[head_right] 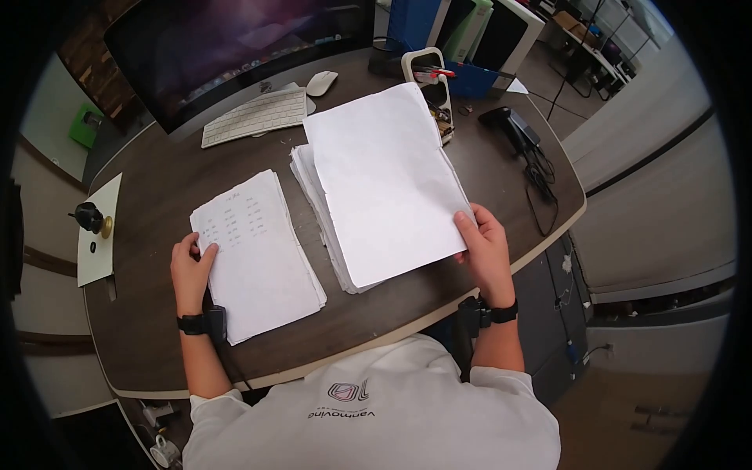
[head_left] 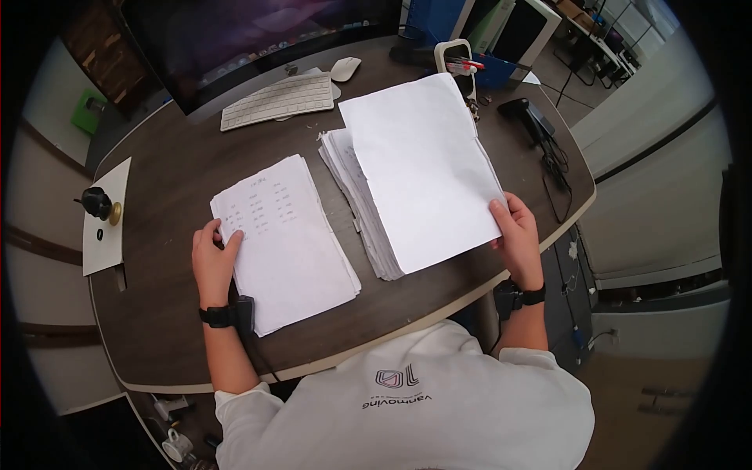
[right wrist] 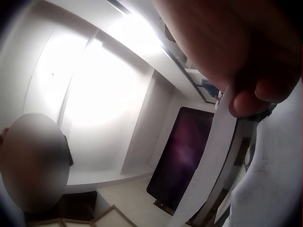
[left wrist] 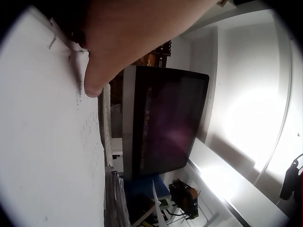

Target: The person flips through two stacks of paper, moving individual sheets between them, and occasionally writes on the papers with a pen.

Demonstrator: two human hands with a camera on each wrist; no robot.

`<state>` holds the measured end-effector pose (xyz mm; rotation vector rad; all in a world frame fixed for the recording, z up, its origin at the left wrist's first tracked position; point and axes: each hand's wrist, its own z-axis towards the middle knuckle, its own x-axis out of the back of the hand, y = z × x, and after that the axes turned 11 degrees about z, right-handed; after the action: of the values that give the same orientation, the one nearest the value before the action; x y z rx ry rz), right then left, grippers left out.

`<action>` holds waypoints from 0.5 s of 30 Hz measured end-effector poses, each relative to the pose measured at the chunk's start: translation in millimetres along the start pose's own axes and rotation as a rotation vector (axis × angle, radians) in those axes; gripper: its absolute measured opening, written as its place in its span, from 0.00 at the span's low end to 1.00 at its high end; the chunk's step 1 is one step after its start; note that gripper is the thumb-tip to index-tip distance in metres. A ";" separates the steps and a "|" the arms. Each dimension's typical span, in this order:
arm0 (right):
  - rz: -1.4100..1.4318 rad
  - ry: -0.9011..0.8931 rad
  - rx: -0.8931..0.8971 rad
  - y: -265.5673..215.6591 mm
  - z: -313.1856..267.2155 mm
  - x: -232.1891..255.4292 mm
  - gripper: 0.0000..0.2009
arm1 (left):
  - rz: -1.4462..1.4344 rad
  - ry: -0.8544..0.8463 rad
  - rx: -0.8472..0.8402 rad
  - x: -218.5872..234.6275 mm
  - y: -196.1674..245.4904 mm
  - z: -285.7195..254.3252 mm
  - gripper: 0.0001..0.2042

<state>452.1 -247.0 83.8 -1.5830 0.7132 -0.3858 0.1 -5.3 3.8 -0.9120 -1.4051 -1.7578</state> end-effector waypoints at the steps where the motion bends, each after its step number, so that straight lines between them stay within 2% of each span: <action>1: -0.012 -0.001 -0.006 -0.1 2.0 -0.2 0.15 | 0.051 0.023 -0.016 -2.6 1.4 -2.4 0.26; 5: -0.095 -0.011 -0.028 1.2 6.6 -5.3 0.15 | 0.110 0.027 -0.015 -6.7 -2.8 -1.7 0.32; 8: -0.223 0.013 -0.037 5.1 8.8 -8.4 0.14 | 0.105 0.016 0.001 -2.0 2.1 -2.8 0.31; 10: -0.420 0.025 0.124 17.3 12.8 -5.8 0.15 | 0.096 0.010 0.001 -0.3 3.9 -2.9 0.29; 11: -0.422 0.022 0.124 20.8 13.8 -5.9 0.15 | 0.087 0.004 -0.003 0.3 4.6 -2.7 0.28; 13: -0.670 0.067 0.388 24.6 14.5 -7.1 0.16 | 0.069 0.015 -0.012 1.0 5.8 -2.9 0.25; 15: -0.734 0.074 0.401 22.4 13.1 -8.5 0.17 | 0.052 0.028 -0.018 -0.1 4.2 -1.1 0.22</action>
<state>449.1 -231.8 61.4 -1.4005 0.0634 -1.0584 3.5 -7.0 5.6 -0.9217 -1.3382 -1.7403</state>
